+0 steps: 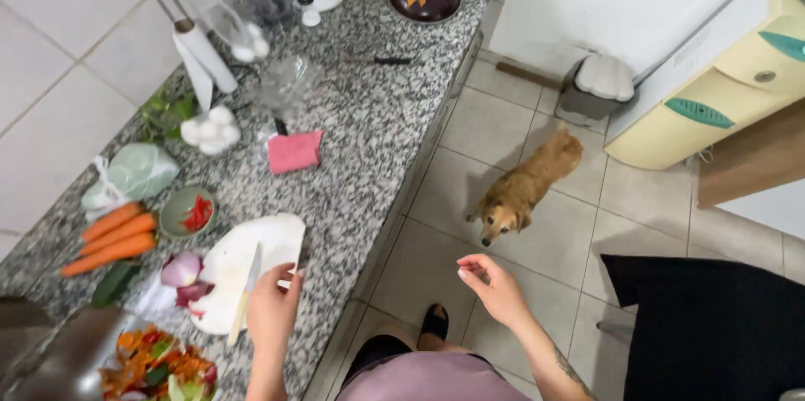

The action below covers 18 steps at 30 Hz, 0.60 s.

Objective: The person slices a red onion and a boiled egg on a cutting board using a knife. They then transfer the sliced onion and egg into a bowl containing lettuce and tomatoes, arranging the ingredients before placing a lid on the bowl.

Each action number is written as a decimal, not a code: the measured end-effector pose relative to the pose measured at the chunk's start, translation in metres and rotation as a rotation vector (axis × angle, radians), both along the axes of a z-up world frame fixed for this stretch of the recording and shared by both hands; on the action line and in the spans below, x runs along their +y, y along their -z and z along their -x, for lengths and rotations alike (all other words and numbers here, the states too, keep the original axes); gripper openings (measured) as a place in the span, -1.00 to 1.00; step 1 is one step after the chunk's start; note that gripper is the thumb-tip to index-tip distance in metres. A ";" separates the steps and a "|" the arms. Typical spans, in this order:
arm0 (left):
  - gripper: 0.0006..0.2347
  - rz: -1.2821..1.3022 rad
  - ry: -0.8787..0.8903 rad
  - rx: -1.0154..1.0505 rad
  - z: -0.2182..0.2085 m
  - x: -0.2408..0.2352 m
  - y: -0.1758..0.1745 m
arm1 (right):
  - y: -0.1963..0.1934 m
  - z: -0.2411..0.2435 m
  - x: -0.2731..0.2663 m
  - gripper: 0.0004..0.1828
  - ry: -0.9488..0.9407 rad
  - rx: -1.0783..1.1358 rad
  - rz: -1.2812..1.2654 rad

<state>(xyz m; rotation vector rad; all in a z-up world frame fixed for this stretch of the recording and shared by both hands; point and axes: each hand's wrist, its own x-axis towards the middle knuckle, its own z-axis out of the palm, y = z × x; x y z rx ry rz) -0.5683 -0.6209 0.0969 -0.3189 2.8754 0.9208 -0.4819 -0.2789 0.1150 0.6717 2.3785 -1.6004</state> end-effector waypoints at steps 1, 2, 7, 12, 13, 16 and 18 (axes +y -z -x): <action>-0.72 -0.043 0.000 -0.095 0.002 0.024 -0.007 | -0.009 0.010 0.012 -0.75 -0.039 -0.056 -0.022; -0.72 -0.042 0.000 -0.105 0.021 0.044 -0.018 | -0.015 0.030 0.022 -0.75 -0.038 -0.066 -0.021; -0.77 -0.207 0.043 -0.051 0.099 0.122 -0.043 | -0.022 0.121 0.069 -0.74 -0.177 0.059 -0.007; -0.77 -0.230 0.066 -0.024 0.201 0.175 -0.026 | 0.014 0.224 0.118 -0.78 -0.088 0.135 0.020; -0.79 -0.267 0.047 0.032 0.228 0.185 -0.019 | 0.021 0.254 0.129 -0.79 -0.066 0.199 0.009; -0.77 -0.246 0.071 -0.049 0.277 0.213 -0.016 | -0.008 0.325 0.153 -0.69 -0.193 0.193 -0.034; -0.78 -0.267 0.101 -0.054 0.298 0.236 -0.024 | -0.022 0.377 0.168 -0.71 -0.202 0.221 -0.081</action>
